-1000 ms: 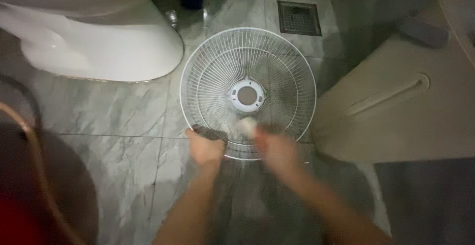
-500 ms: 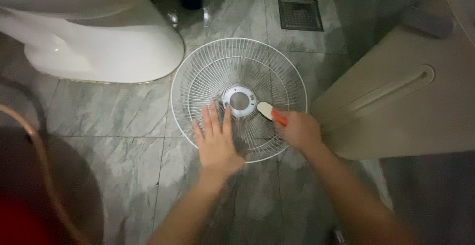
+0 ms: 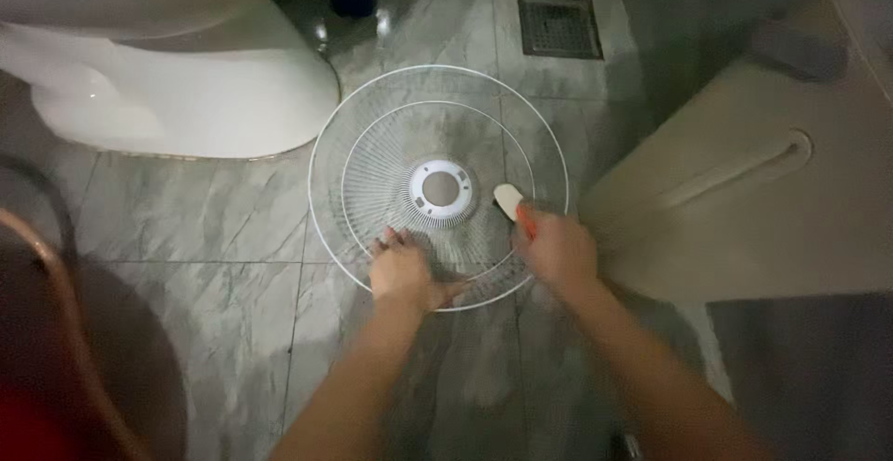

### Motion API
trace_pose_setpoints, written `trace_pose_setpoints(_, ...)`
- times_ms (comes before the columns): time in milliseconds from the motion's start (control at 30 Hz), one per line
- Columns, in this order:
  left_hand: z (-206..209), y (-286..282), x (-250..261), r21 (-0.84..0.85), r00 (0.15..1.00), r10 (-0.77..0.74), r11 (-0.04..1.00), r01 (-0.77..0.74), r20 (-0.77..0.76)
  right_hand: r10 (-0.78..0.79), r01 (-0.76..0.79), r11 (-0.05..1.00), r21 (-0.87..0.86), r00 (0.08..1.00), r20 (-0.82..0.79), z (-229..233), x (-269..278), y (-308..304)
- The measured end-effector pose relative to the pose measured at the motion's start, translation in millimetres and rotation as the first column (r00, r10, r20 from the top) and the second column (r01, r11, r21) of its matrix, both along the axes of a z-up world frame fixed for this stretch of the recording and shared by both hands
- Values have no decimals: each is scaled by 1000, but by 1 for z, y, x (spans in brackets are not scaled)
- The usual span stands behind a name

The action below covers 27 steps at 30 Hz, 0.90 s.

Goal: The person scrubs a white fan cage with a brush and rinses it with a hose. The person scrubs both sides of the cage, rinses the brush, and then rinses the cage thoroughly.

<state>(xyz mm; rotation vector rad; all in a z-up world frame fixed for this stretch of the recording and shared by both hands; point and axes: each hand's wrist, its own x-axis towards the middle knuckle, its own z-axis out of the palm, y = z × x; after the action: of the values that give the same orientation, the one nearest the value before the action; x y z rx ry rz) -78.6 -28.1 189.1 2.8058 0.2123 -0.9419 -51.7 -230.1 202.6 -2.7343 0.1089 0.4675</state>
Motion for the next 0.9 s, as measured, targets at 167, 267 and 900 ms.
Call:
trace_pose_setpoints(167, -18, -11, 0, 35, 987, -103, 994, 99, 123, 168, -164, 982, -88, 985, 42, -13, -27, 42)
trace_pose_setpoints(267, -22, -12, 3, 28, 994, -72, 997, 70, 83, 106, -106, 994, 19, 994, 37, 3, -27, 28)
trace_pose_setpoints(900, -41, -20, 4, 30, 992, -54, 998, 51, 112, 118, -112, 989, -92, 991, 70, -26, -12, -8)
